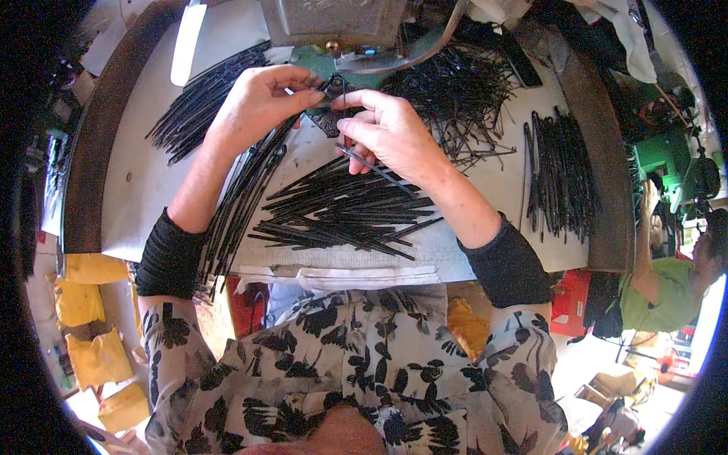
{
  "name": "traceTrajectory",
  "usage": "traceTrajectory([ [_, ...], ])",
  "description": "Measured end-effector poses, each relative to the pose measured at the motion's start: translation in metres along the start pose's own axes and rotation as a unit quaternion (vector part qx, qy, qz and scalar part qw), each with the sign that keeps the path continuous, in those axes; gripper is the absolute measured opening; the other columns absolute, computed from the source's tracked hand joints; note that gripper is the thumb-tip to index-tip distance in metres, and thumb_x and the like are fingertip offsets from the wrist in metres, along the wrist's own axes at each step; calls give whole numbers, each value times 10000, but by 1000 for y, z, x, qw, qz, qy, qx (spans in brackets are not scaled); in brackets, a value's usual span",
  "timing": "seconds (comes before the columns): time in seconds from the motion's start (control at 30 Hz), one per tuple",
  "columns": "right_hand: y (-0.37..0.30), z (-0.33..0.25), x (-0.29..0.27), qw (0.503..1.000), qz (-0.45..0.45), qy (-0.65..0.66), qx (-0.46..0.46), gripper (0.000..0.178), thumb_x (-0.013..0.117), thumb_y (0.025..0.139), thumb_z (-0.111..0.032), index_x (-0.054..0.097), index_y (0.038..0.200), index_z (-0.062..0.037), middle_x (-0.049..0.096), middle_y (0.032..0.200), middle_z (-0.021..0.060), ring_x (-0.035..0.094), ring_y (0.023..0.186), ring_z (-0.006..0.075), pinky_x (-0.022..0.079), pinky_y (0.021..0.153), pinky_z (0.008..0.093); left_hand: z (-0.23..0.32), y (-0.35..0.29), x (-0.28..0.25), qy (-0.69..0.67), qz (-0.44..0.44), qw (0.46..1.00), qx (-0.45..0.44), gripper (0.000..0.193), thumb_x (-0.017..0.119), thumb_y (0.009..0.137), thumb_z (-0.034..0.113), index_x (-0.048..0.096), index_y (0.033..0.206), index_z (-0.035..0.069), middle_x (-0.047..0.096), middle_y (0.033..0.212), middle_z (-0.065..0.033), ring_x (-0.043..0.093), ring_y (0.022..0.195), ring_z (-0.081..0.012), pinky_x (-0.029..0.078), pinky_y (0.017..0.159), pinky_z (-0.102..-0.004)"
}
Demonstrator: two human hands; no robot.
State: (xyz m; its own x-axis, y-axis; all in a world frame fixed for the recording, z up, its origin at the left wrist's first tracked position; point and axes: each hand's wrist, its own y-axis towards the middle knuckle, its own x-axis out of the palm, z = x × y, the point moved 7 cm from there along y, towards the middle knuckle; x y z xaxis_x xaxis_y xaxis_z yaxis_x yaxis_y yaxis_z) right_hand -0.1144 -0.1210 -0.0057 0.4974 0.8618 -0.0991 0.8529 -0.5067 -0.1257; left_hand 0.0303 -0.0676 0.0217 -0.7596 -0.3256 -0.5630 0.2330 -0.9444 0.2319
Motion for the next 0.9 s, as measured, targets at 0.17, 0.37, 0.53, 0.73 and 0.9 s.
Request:
traceTrajectory([
  [0.17, 0, 1, -1, 1000, 3, -2, 11, 313, 537, 863, -92, 504, 1143, 43, 610, 751, 106, 588, 505, 123, 433, 439, 207, 7, -1, 0, 29, 0, 1000, 3, 327, 713, 755, 192, 643, 977, -37, 644, 713, -75, 565, 584, -74, 468, 545, -238],
  [0.37, 1, 1, -1, 1000, 0, 23, 14, 301, 534, 861, -97, 510, 1129, 39, 616, 748, 115, 597, 510, 135, 463, 449, 219, 10, -1, 0, 57, 10, 998, 17, 304, 701, 758, 183, 648, 980, -19, 650, 712, -85, 568, 547, -88, 469, 535, -244],
  [0.53, 3, -3, 1, 1000, -18, 12, 18, 310, 533, 859, -105, 509, 1129, 47, 628, 750, 134, 599, 504, 140, 474, 444, 225, 16, -3, -1, 127, 41, 984, 116, 299, 687, 770, 185, 642, 981, -21, 643, 697, -78, 560, 523, -89, 457, 504, -244],
  [0.73, 3, 3, -1, 996, -45, 66, 26, 366, 551, 856, -140, 486, 1159, 54, 630, 773, 136, 602, 517, 135, 472, 447, 219, -7, -1, 8, -131, -107, 980, -108, 273, 634, 805, 252, 659, 863, -13, 624, 644, -59, 513, 430, -83, 397, 440, -218],
  [0.9, 3, 6, 2, 993, -51, 101, 31, 397, 545, 874, -149, 463, 1197, 65, 603, 770, 135, 603, 535, 113, 464, 462, 173, -8, -4, 11, -164, -107, 971, -139, 257, 626, 818, 254, 659, 833, -1, 596, 607, -33, 479, 418, -69, 360, 413, -215],
])
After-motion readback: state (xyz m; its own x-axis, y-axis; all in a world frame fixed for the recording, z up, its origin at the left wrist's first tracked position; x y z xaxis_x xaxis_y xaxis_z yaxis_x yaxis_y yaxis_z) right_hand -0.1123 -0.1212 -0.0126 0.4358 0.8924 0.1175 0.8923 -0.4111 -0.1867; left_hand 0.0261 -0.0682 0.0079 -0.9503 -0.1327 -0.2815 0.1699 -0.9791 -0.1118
